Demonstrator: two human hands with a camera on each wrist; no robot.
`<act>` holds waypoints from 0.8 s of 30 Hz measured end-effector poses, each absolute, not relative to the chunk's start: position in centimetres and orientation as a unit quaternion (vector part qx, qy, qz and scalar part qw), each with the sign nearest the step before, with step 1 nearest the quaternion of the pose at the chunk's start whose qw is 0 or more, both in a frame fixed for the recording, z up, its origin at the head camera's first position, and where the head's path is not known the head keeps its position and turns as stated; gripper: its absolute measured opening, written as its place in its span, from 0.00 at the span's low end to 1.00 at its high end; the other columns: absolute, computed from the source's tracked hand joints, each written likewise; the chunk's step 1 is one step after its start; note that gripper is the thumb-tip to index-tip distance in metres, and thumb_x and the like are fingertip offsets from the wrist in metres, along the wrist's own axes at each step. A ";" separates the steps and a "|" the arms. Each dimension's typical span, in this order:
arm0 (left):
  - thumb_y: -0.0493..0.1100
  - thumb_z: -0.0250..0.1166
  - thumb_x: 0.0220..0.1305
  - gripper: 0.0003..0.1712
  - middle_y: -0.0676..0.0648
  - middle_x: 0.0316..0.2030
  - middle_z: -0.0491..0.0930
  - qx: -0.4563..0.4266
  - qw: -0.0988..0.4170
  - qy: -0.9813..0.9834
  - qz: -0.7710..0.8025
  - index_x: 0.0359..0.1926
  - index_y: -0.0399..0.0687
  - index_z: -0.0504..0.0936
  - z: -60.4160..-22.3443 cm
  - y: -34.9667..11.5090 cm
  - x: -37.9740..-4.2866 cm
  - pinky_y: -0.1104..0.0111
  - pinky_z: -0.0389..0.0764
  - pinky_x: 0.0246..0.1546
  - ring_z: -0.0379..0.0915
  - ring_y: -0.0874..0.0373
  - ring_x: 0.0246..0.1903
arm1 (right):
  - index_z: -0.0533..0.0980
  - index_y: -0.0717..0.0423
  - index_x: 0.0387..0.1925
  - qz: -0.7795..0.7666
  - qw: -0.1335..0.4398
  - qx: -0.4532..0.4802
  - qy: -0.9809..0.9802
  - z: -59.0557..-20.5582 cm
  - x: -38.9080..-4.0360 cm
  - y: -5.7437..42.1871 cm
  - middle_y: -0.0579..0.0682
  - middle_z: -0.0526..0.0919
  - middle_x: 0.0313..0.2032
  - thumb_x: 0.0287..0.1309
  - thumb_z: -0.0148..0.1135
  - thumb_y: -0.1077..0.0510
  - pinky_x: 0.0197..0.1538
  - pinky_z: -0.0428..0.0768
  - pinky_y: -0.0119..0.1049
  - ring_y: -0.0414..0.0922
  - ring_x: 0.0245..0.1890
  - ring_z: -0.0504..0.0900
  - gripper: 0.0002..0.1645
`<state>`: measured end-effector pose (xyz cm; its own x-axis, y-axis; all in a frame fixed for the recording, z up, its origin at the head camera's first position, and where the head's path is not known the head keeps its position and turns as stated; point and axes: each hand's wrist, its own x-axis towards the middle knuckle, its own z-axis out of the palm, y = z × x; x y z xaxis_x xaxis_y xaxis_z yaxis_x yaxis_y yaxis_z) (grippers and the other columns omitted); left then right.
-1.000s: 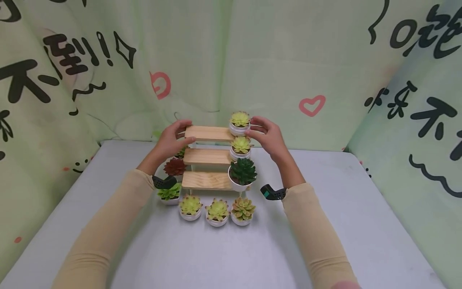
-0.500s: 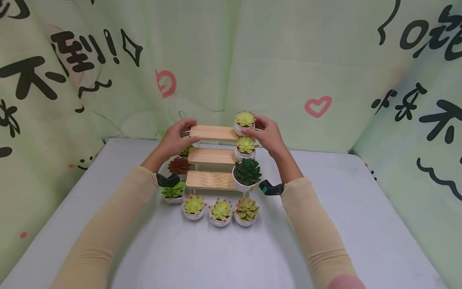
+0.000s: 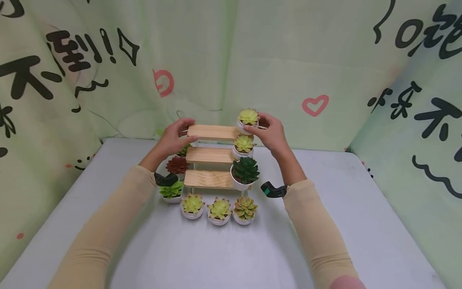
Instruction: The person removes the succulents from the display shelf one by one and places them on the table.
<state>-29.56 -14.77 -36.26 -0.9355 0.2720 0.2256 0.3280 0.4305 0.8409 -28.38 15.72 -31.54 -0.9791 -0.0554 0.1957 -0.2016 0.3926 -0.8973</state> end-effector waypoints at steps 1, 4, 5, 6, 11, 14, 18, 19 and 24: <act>0.44 0.65 0.65 0.35 0.37 0.68 0.65 -0.178 0.028 -0.845 -0.503 0.69 0.39 0.63 -36.2 -14.8 -29.5 0.55 0.67 0.70 0.62 0.43 0.68 | 0.74 0.53 0.59 0.544 0.072 0.077 -0.832 -31.4 -28.2 15.8 0.55 0.77 0.55 0.52 0.72 0.48 0.65 0.75 0.46 0.49 0.57 0.74 0.33; 0.43 0.65 0.65 0.35 0.37 0.68 0.65 -0.180 0.030 -0.846 -0.500 0.69 0.39 0.63 -36.0 -14.8 -29.5 0.55 0.67 0.70 0.63 0.43 0.68 | 0.73 0.53 0.60 0.542 0.082 0.072 -0.833 -31.2 -27.8 16.3 0.55 0.77 0.56 0.53 0.71 0.48 0.66 0.74 0.46 0.49 0.57 0.74 0.34; 0.43 0.65 0.65 0.35 0.37 0.68 0.65 -0.180 0.030 -0.846 -0.500 0.69 0.39 0.63 -36.0 -14.8 -29.5 0.54 0.67 0.70 0.63 0.43 0.67 | 0.73 0.53 0.60 0.541 0.084 0.070 -0.834 -31.2 -27.7 16.6 0.55 0.77 0.56 0.53 0.71 0.48 0.66 0.74 0.45 0.49 0.57 0.74 0.34; 0.43 0.64 0.65 0.35 0.37 0.68 0.65 -0.180 0.029 -0.846 -0.501 0.69 0.39 0.63 -36.0 -14.8 -29.5 0.54 0.67 0.70 0.63 0.43 0.68 | 0.73 0.53 0.60 0.539 0.085 0.069 -0.835 -31.3 -27.6 16.8 0.55 0.77 0.56 0.53 0.71 0.48 0.66 0.74 0.45 0.49 0.57 0.74 0.34; 0.43 0.64 0.65 0.34 0.37 0.68 0.65 -0.176 0.026 -0.848 -0.500 0.68 0.39 0.63 -35.9 -14.7 -29.5 0.54 0.67 0.70 0.63 0.43 0.67 | 0.72 0.54 0.61 0.532 0.084 0.058 -0.840 -31.6 -26.6 17.9 0.55 0.76 0.56 0.54 0.70 0.47 0.66 0.74 0.45 0.49 0.58 0.74 0.35; 0.42 0.65 0.64 0.34 0.37 0.67 0.65 -0.175 0.028 -0.848 -0.499 0.68 0.39 0.64 -35.7 -14.7 -29.3 0.54 0.67 0.69 0.63 0.43 0.67 | 0.71 0.55 0.61 0.527 0.083 0.052 -0.844 -31.7 -26.0 18.4 0.55 0.75 0.56 0.54 0.70 0.45 0.66 0.74 0.45 0.49 0.59 0.73 0.36; 0.42 0.65 0.64 0.34 0.37 0.67 0.65 -0.171 0.027 -0.849 -0.500 0.68 0.41 0.64 -35.6 -14.7 -29.2 0.54 0.68 0.69 0.64 0.43 0.67 | 0.70 0.56 0.60 0.524 0.087 0.045 -0.846 -31.7 -25.2 19.0 0.55 0.75 0.56 0.54 0.70 0.45 0.66 0.75 0.45 0.49 0.59 0.73 0.36; 0.42 0.65 0.64 0.34 0.38 0.67 0.65 -0.171 0.025 -0.849 -0.499 0.68 0.41 0.64 -35.6 -14.7 -29.2 0.54 0.68 0.69 0.64 0.43 0.67 | 0.70 0.56 0.61 0.523 0.087 0.041 -0.847 -31.7 -24.9 19.2 0.55 0.74 0.56 0.55 0.69 0.45 0.65 0.75 0.45 0.49 0.59 0.73 0.36; 0.43 0.65 0.64 0.34 0.38 0.68 0.65 -0.174 0.022 -0.849 -0.498 0.68 0.41 0.64 -35.6 -14.6 -29.1 0.54 0.67 0.69 0.64 0.43 0.67 | 0.67 0.56 0.63 0.521 0.080 0.026 -0.849 -31.8 -23.6 20.0 0.55 0.73 0.58 0.55 0.70 0.46 0.65 0.76 0.46 0.49 0.60 0.73 0.38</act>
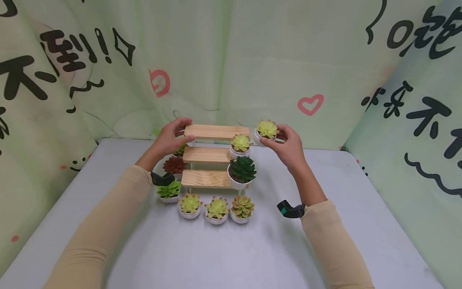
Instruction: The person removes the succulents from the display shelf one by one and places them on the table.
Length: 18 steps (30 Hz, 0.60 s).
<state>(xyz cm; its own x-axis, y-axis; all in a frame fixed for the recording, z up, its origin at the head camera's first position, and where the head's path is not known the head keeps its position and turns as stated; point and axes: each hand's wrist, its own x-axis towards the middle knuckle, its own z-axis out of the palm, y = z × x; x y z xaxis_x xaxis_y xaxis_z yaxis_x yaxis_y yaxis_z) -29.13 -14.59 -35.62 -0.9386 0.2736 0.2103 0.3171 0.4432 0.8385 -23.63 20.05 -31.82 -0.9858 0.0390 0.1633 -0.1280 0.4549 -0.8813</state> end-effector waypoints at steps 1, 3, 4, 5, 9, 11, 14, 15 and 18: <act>0.43 0.65 0.64 0.34 0.38 0.68 0.65 -0.174 0.022 -0.849 -0.498 0.68 0.41 0.64 -35.6 -14.6 -29.1 0.54 0.67 0.69 0.64 0.43 0.67 | 0.67 0.57 0.63 0.520 0.078 0.024 -0.850 -31.9 -23.4 20.2 0.55 0.73 0.59 0.55 0.70 0.46 0.65 0.76 0.46 0.49 0.60 0.72 0.39; 0.43 0.65 0.64 0.35 0.38 0.68 0.65 -0.175 0.022 -0.849 -0.497 0.68 0.40 0.64 -35.7 -14.5 -29.2 0.53 0.67 0.69 0.63 0.43 0.67 | 0.66 0.58 0.63 0.516 0.074 0.020 -0.853 -32.1 -22.9 20.6 0.56 0.72 0.59 0.55 0.70 0.46 0.65 0.76 0.46 0.50 0.61 0.72 0.40; 0.43 0.65 0.64 0.35 0.37 0.68 0.65 -0.175 0.022 -0.850 -0.497 0.68 0.40 0.64 -35.7 -14.6 -29.2 0.53 0.67 0.69 0.63 0.43 0.67 | 0.65 0.58 0.64 0.512 0.072 0.017 -0.856 -32.2 -22.7 20.7 0.57 0.72 0.59 0.55 0.70 0.46 0.65 0.76 0.47 0.51 0.61 0.72 0.40; 0.43 0.65 0.64 0.35 0.37 0.68 0.65 -0.175 0.022 -0.850 -0.496 0.68 0.40 0.64 -35.7 -14.6 -29.2 0.53 0.67 0.69 0.63 0.42 0.67 | 0.65 0.59 0.64 0.509 0.071 0.015 -0.858 -32.4 -22.5 20.9 0.57 0.72 0.59 0.55 0.70 0.46 0.65 0.76 0.47 0.51 0.61 0.72 0.41; 0.43 0.65 0.64 0.35 0.38 0.68 0.64 -0.174 0.020 -0.851 -0.495 0.69 0.40 0.63 -35.8 -14.6 -29.3 0.53 0.67 0.69 0.63 0.43 0.67 | 0.65 0.59 0.64 0.496 0.064 0.004 -0.866 -33.0 -21.8 21.6 0.57 0.72 0.59 0.54 0.70 0.46 0.64 0.77 0.47 0.51 0.60 0.72 0.41; 0.43 0.65 0.64 0.35 0.38 0.68 0.64 -0.171 0.019 -0.852 -0.495 0.69 0.41 0.63 -35.8 -14.6 -29.3 0.53 0.67 0.69 0.63 0.43 0.67 | 0.65 0.58 0.63 0.489 0.061 0.001 -0.870 -33.3 -21.5 21.9 0.57 0.72 0.59 0.54 0.70 0.45 0.63 0.77 0.47 0.51 0.60 0.73 0.41; 0.44 0.65 0.64 0.35 0.38 0.68 0.64 -0.168 0.020 -0.853 -0.493 0.69 0.41 0.64 -35.9 -14.6 -29.4 0.54 0.68 0.69 0.64 0.43 0.67 | 0.66 0.58 0.62 0.478 0.054 -0.005 -0.877 -33.9 -21.1 22.3 0.57 0.73 0.58 0.53 0.70 0.44 0.63 0.77 0.48 0.51 0.60 0.73 0.41; 0.44 0.65 0.64 0.35 0.38 0.68 0.64 -0.168 0.021 -0.854 -0.491 0.68 0.41 0.64 -35.9 -14.6 -29.4 0.54 0.68 0.69 0.64 0.43 0.67 | 0.66 0.57 0.62 0.475 0.052 -0.007 -0.879 -34.1 -21.0 22.4 0.57 0.73 0.58 0.53 0.70 0.43 0.63 0.77 0.48 0.51 0.60 0.73 0.41; 0.43 0.65 0.64 0.35 0.38 0.68 0.64 -0.169 0.023 -0.855 -0.490 0.68 0.40 0.63 -36.0 -14.6 -29.5 0.54 0.68 0.69 0.64 0.43 0.67 | 0.66 0.57 0.61 0.469 0.043 -0.014 -0.882 -34.8 -20.6 22.7 0.56 0.73 0.58 0.52 0.71 0.42 0.63 0.77 0.48 0.52 0.60 0.72 0.42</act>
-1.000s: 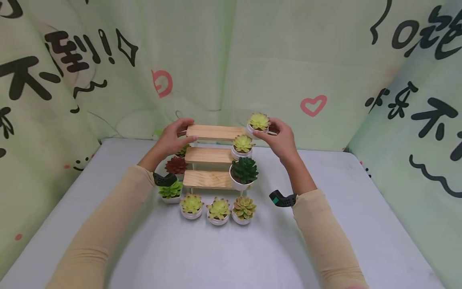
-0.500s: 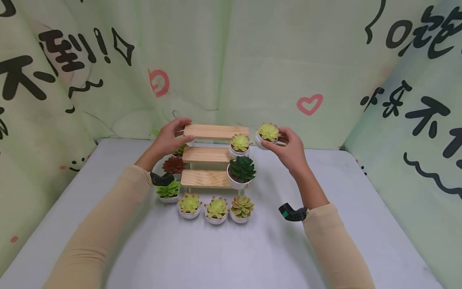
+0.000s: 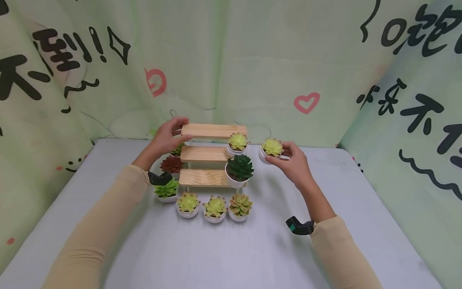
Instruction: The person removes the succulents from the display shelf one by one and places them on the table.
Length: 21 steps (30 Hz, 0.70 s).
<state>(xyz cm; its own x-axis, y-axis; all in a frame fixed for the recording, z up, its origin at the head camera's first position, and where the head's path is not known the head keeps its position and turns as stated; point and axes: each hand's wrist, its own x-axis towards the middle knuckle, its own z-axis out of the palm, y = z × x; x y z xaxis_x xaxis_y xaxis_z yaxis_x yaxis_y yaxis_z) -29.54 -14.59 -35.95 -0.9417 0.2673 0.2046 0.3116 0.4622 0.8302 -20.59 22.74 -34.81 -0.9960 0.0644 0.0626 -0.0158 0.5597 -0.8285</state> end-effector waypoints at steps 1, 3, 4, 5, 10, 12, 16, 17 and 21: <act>0.43 0.65 0.64 0.35 0.38 0.68 0.64 -0.170 0.023 -0.855 -0.490 0.68 0.40 0.63 -36.0 -14.6 -29.6 0.53 0.67 0.69 0.64 0.43 0.67 | 0.66 0.57 0.61 0.468 0.040 -0.015 -0.883 -35.1 -20.5 22.8 0.56 0.73 0.58 0.52 0.71 0.42 0.63 0.77 0.48 0.52 0.60 0.72 0.42; 0.44 0.65 0.64 0.35 0.38 0.69 0.64 -0.169 0.021 -0.855 -0.491 0.69 0.40 0.63 -36.0 -14.6 -29.6 0.53 0.67 0.69 0.63 0.43 0.67 | 0.66 0.57 0.62 0.467 0.034 -0.016 -0.883 -35.6 -20.3 22.9 0.56 0.73 0.58 0.51 0.71 0.42 0.63 0.77 0.48 0.52 0.61 0.72 0.42; 0.44 0.65 0.64 0.35 0.38 0.69 0.64 -0.169 0.020 -0.854 -0.491 0.69 0.41 0.63 -36.0 -14.7 -29.6 0.53 0.67 0.69 0.63 0.42 0.67 | 0.66 0.57 0.62 0.468 0.031 -0.017 -0.883 -35.9 -20.1 23.0 0.56 0.73 0.59 0.51 0.71 0.43 0.63 0.77 0.48 0.52 0.61 0.72 0.42; 0.44 0.65 0.64 0.35 0.38 0.69 0.64 -0.170 0.019 -0.854 -0.491 0.69 0.40 0.63 -36.0 -14.7 -29.6 0.53 0.67 0.69 0.63 0.42 0.67 | 0.66 0.57 0.62 0.467 0.027 -0.018 -0.883 -36.1 -20.0 23.0 0.57 0.73 0.59 0.51 0.72 0.43 0.63 0.78 0.48 0.52 0.60 0.72 0.42; 0.45 0.65 0.65 0.36 0.39 0.69 0.63 -0.170 0.015 -0.855 -0.490 0.69 0.41 0.62 -36.0 -14.8 -29.7 0.53 0.67 0.69 0.62 0.42 0.68 | 0.66 0.56 0.62 0.465 0.015 -0.024 -0.885 -37.4 -19.3 23.0 0.56 0.73 0.59 0.51 0.72 0.44 0.61 0.79 0.49 0.53 0.60 0.73 0.42; 0.45 0.65 0.65 0.36 0.39 0.69 0.63 -0.171 0.015 -0.854 -0.491 0.69 0.41 0.62 -35.9 -14.8 -29.7 0.53 0.67 0.69 0.62 0.42 0.68 | 0.66 0.57 0.62 0.465 0.009 -0.029 -0.885 -38.0 -19.2 23.0 0.56 0.73 0.59 0.51 0.72 0.45 0.61 0.79 0.49 0.53 0.60 0.73 0.41; 0.45 0.65 0.64 0.36 0.39 0.69 0.63 -0.170 0.016 -0.855 -0.490 0.69 0.41 0.63 -35.9 -14.8 -29.7 0.53 0.67 0.69 0.63 0.43 0.67 | 0.66 0.56 0.61 0.458 -0.006 -0.041 -0.888 -39.3 -18.9 22.9 0.57 0.73 0.59 0.50 0.73 0.44 0.60 0.80 0.49 0.54 0.60 0.72 0.42; 0.45 0.65 0.64 0.36 0.39 0.69 0.63 -0.169 0.016 -0.855 -0.490 0.69 0.41 0.63 -35.9 -14.8 -29.7 0.53 0.67 0.69 0.63 0.43 0.67 | 0.66 0.56 0.61 0.455 -0.010 -0.043 -0.889 -39.7 -18.8 22.8 0.57 0.73 0.59 0.50 0.73 0.44 0.60 0.80 0.49 0.54 0.60 0.72 0.42; 0.45 0.65 0.64 0.36 0.39 0.69 0.64 -0.164 0.014 -0.857 -0.489 0.69 0.42 0.63 -35.9 -14.7 -29.6 0.53 0.67 0.69 0.63 0.43 0.67 | 0.67 0.57 0.61 0.450 -0.019 -0.047 -0.891 -40.9 -18.5 22.6 0.58 0.74 0.59 0.50 0.73 0.45 0.59 0.79 0.49 0.54 0.60 0.73 0.42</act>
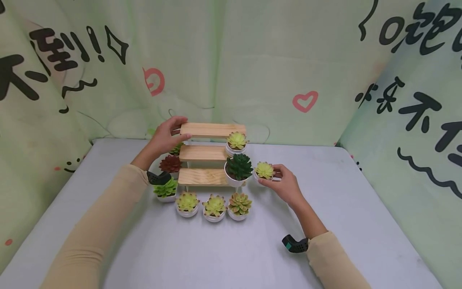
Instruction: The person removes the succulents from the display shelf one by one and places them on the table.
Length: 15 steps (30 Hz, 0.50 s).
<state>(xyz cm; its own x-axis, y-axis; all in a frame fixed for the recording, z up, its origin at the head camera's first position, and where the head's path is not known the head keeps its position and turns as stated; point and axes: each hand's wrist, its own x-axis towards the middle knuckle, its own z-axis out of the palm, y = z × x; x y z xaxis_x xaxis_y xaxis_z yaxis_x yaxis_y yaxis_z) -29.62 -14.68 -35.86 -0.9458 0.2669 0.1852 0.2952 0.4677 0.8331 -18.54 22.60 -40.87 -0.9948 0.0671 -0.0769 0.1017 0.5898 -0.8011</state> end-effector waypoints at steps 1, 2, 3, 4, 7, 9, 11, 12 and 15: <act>0.45 0.65 0.64 0.36 0.39 0.69 0.64 -0.164 0.015 -0.857 -0.488 0.69 0.42 0.63 -35.8 -14.7 -29.6 0.53 0.67 0.69 0.63 0.43 0.67 | 0.67 0.57 0.61 -0.450 0.022 0.049 0.891 -41.1 -18.5 22.5 0.58 0.74 0.58 0.49 0.73 0.46 0.59 0.79 0.50 0.54 0.60 0.73 0.41; 0.45 0.65 0.64 0.35 0.39 0.69 0.64 -0.164 0.015 -0.857 -0.488 0.69 0.42 0.63 -35.8 -14.7 -29.6 0.53 0.67 0.69 0.63 0.43 0.67 | 0.67 0.57 0.61 -0.449 0.025 0.050 0.892 -41.4 -18.5 22.5 0.58 0.74 0.58 0.49 0.73 0.46 0.59 0.79 0.50 0.54 0.60 0.74 0.41; 0.44 0.65 0.64 0.35 0.39 0.69 0.64 -0.163 0.015 -0.857 -0.489 0.69 0.41 0.63 -35.8 -14.7 -29.6 0.53 0.67 0.69 0.64 0.43 0.67 | 0.67 0.57 0.61 -0.447 0.027 0.051 0.893 -41.7 -18.6 22.4 0.58 0.74 0.58 0.49 0.74 0.47 0.59 0.79 0.50 0.54 0.60 0.74 0.41; 0.44 0.65 0.64 0.35 0.39 0.69 0.64 -0.164 0.015 -0.857 -0.489 0.69 0.41 0.63 -35.8 -14.7 -29.5 0.53 0.67 0.69 0.64 0.43 0.67 | 0.67 0.57 0.61 -0.445 0.029 0.051 0.894 -42.0 -18.6 22.4 0.58 0.75 0.58 0.49 0.74 0.47 0.59 0.79 0.50 0.54 0.60 0.74 0.41; 0.44 0.65 0.64 0.35 0.39 0.69 0.64 -0.165 0.016 -0.857 -0.488 0.69 0.41 0.63 -35.7 -14.7 -29.4 0.54 0.68 0.69 0.64 0.43 0.67 | 0.67 0.57 0.61 -0.436 0.035 0.053 0.898 -42.7 -18.9 22.3 0.59 0.74 0.57 0.49 0.74 0.46 0.59 0.78 0.50 0.55 0.60 0.74 0.41; 0.43 0.65 0.64 0.35 0.38 0.68 0.64 -0.166 0.017 -0.856 -0.489 0.69 0.41 0.63 -35.7 -14.7 -29.4 0.54 0.68 0.69 0.64 0.43 0.67 | 0.67 0.58 0.60 -0.432 0.036 0.050 0.900 -43.0 -19.1 22.1 0.59 0.74 0.58 0.49 0.73 0.46 0.59 0.78 0.50 0.55 0.60 0.74 0.41; 0.43 0.65 0.64 0.35 0.38 0.68 0.64 -0.167 0.018 -0.856 -0.489 0.68 0.41 0.63 -35.7 -14.7 -29.4 0.54 0.68 0.69 0.64 0.43 0.66 | 0.67 0.58 0.60 -0.431 0.037 0.049 0.900 -43.1 -19.3 22.0 0.60 0.73 0.58 0.49 0.73 0.46 0.59 0.78 0.50 0.55 0.60 0.74 0.41; 0.43 0.66 0.64 0.35 0.38 0.68 0.64 -0.167 0.018 -0.855 -0.491 0.68 0.41 0.63 -35.6 -14.7 -29.4 0.54 0.68 0.69 0.64 0.43 0.66 | 0.67 0.58 0.60 -0.432 0.036 0.049 0.900 -43.1 -19.4 22.0 0.60 0.73 0.58 0.49 0.73 0.47 0.59 0.78 0.50 0.55 0.60 0.74 0.41; 0.43 0.66 0.64 0.35 0.38 0.68 0.65 -0.166 0.017 -0.855 -0.491 0.68 0.41 0.64 -35.7 -14.7 -29.5 0.54 0.68 0.69 0.65 0.43 0.66 | 0.67 0.58 0.60 -0.433 0.034 0.049 0.899 -43.2 -19.6 21.9 0.60 0.74 0.58 0.49 0.74 0.47 0.59 0.77 0.50 0.55 0.60 0.74 0.41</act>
<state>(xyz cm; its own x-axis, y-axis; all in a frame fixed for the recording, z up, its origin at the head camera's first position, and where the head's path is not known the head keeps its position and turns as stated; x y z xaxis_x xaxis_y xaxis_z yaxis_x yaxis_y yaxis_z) -29.46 -14.66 -35.67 -0.9445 0.2665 0.1918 0.3000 0.4628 0.8342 -19.65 21.92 -43.16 -0.9928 0.0594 -0.1040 0.1183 0.6203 -0.7754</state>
